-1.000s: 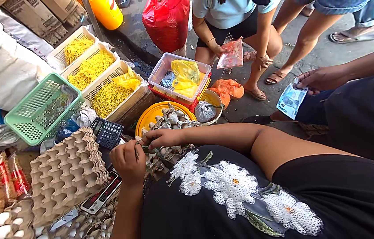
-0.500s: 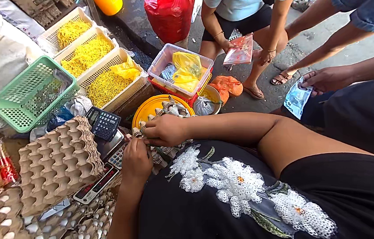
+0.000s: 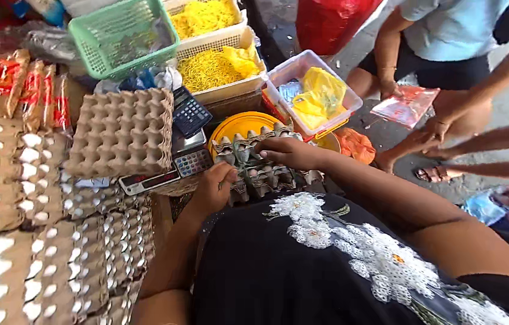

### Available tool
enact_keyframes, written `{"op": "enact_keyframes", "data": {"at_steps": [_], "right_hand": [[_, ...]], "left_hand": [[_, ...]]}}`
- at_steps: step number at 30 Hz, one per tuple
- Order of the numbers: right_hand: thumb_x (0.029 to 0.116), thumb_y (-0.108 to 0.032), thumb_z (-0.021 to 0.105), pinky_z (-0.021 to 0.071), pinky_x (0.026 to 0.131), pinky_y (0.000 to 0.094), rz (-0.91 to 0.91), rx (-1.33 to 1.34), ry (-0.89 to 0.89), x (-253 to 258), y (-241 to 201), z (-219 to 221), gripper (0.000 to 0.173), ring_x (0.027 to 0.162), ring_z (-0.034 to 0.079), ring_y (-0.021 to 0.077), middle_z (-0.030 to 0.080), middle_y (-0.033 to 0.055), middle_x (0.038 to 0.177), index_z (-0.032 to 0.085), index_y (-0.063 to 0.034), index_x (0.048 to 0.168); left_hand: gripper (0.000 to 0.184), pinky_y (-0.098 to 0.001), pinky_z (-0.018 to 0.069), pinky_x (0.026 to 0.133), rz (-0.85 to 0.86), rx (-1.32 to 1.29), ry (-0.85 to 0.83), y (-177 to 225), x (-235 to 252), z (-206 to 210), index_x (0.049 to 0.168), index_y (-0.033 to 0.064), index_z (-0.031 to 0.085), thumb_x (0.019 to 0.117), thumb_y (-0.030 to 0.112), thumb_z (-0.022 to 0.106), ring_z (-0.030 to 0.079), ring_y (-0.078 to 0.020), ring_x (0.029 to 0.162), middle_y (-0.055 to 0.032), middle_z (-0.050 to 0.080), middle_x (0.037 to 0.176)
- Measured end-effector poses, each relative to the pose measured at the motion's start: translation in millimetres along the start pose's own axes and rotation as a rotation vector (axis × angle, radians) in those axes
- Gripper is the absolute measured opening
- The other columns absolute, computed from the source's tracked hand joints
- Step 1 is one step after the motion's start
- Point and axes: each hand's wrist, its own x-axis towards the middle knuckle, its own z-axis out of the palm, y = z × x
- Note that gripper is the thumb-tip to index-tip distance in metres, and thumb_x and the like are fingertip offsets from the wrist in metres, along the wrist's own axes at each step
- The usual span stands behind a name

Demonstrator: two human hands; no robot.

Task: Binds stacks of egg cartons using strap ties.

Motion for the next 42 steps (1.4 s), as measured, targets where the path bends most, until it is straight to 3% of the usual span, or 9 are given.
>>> {"op": "enact_keyframes", "data": {"at_steps": [3,9,12,15,20,23,30,37,42], "right_hand": [[0.1068,-0.024,0.055,0.0521,0.101,0.0509,-0.04,-0.099,-0.162,4,-16,9,0.033,0.111,0.068,0.0258,0.071,0.0152,0.12,0.068,-0.0021,0.128],[0.1077,-0.028,0.054,0.0513,0.072,0.0399,-0.024,-0.156,-0.141,-2,-38,19,0.032,0.075,0.061,0.0176,0.063,0.0094,0.082,0.067,-0.0005,0.1],[0.1048,-0.037,0.058,0.0501,0.068,0.0367,0.153,-0.032,0.017,-15,-44,16,0.034,0.069,0.057,0.0116,0.062,0.0034,0.077,0.07,-0.0056,0.099],[0.1058,-0.034,0.057,0.0427,0.057,0.03,0.267,0.052,0.22,-32,-52,17,0.04,0.056,0.049,0.0066,0.054,-0.0017,0.062,0.067,-0.0061,0.08],[0.1057,-0.018,0.053,0.0404,0.053,0.0216,0.311,0.136,0.354,-57,-85,33,0.039,0.051,0.046,0.0005,0.05,-0.0078,0.056,0.06,-0.0115,0.068],[0.1031,-0.017,0.054,0.039,0.052,0.0207,0.292,0.169,0.4,-73,-89,45,0.037,0.051,0.045,-0.0001,0.05,-0.0094,0.055,0.059,-0.015,0.066],[0.1024,-0.024,0.052,0.0378,0.049,0.0175,0.405,0.195,0.5,-150,-95,70,0.034,0.05,0.044,-0.0038,0.049,-0.0149,0.057,0.058,-0.0219,0.069],[0.1003,-0.019,0.059,0.0433,0.055,0.0132,0.488,0.271,0.776,-231,-108,124,0.025,0.057,0.05,-0.0078,0.056,-0.0165,0.063,0.065,-0.0173,0.077],[0.0981,-0.013,0.053,0.0469,0.059,0.0167,0.504,0.418,1.038,-270,-109,157,0.026,0.059,0.054,-0.0043,0.06,-0.0148,0.065,0.064,-0.0205,0.075]], "left_hand": [[0.037,-0.0257,0.0528,0.08,0.012,-0.065,0.006,5,-2,5,0.09,-0.0039,0.068,0.1075,0.019,0.045,0.062,-0.0099,0.081,-0.0091,0.065,0.084],[0.035,-0.0227,0.0529,0.086,-0.126,-0.206,0.037,-10,-28,8,0.102,-0.003,0.07,0.107,0.026,0.05,0.063,-0.0046,0.091,-0.0063,0.067,0.096],[0.041,-0.0411,0.0532,0.098,-0.251,-0.039,-0.016,-29,-44,17,0.118,0.0,0.07,0.1032,0.037,0.058,0.065,-0.0256,0.112,-0.0187,0.066,0.122],[0.052,-0.0575,0.0418,0.11,-0.356,0.13,-0.055,-53,-55,35,0.128,0.0011,0.067,0.0992,0.044,0.061,0.053,-0.0442,0.131,-0.0273,0.056,0.14],[0.08,-0.0498,0.0377,0.117,-0.625,-0.141,-0.002,-77,-68,64,0.153,-0.0033,0.034,0.0978,0.044,0.066,0.042,-0.0397,0.143,-0.0305,0.041,0.153],[0.089,-0.0467,0.0416,0.115,-0.62,-0.242,0.023,-76,-72,77,0.157,-0.0016,0.026,0.0936,0.042,0.072,0.046,-0.0359,0.142,-0.03,0.04,0.154],[0.088,-0.0454,0.048,0.108,-0.49,-0.322,-0.05,-63,-74,90,0.153,0.0012,0.035,0.088,0.039,0.079,0.053,-0.0339,0.133,-0.0289,0.044,0.15],[0.087,-0.0391,0.0568,0.094,-0.308,-0.359,-0.308,-44,-52,126,0.153,0.0041,0.036,0.0872,0.04,0.08,0.063,-0.0269,0.118,-0.0264,0.043,0.151],[0.085,-0.044,0.0524,0.101,-0.18,-0.298,-0.534,-17,-18,154,0.155,0.0069,0.037,0.0883,0.04,0.078,0.058,-0.0314,0.127,-0.0263,0.04,0.155]]}}
